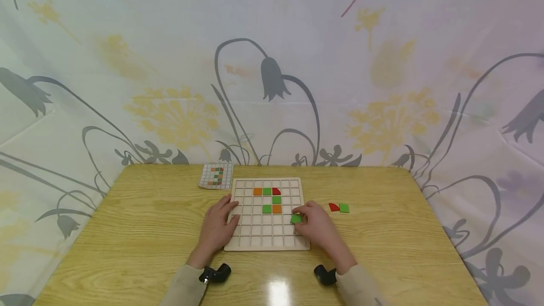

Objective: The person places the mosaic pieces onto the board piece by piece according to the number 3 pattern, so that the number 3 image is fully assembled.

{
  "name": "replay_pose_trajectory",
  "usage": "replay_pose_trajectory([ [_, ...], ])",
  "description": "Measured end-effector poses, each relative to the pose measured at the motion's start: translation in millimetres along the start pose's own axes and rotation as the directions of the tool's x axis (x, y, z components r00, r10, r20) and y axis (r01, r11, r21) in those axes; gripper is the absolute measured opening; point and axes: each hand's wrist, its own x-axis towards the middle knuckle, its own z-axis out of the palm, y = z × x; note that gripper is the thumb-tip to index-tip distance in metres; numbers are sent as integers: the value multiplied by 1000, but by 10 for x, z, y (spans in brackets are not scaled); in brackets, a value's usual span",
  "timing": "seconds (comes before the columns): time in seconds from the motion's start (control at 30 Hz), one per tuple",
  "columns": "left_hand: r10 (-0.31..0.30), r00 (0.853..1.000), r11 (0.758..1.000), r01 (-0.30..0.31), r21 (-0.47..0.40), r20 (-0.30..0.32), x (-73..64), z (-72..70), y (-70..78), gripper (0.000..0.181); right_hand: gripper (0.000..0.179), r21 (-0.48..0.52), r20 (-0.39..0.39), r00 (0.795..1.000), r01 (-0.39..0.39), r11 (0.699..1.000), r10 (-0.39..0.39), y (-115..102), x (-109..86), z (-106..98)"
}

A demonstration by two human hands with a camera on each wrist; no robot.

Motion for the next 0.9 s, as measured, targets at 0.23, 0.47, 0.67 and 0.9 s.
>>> replay_pose_trajectory([
  [0.23, 1, 1000, 1000, -1, -1, -8, 2, 5, 4, 35, 31, -11, 27, 998, 62, 998, -62, -105, 78, 138],
  [0.47, 0, 1000, 1000, 0, -5, -9, -4, -2, 18, 35, 28, -21, 29, 995, 96, 995, -95, -185, 122, 199],
  [0.67, -2, 1000, 1000, 2, 4, -13, -14, -6, 15, 35, 28, -2, 39, 997, 67, 998, -67, -214, 143, 216],
  [0.9, -6, 1000, 1000, 6, -4, 3, 0, -8, 14, 35, 25, 67, 70, 996, 53, 996, -57, -186, 170, 193],
])
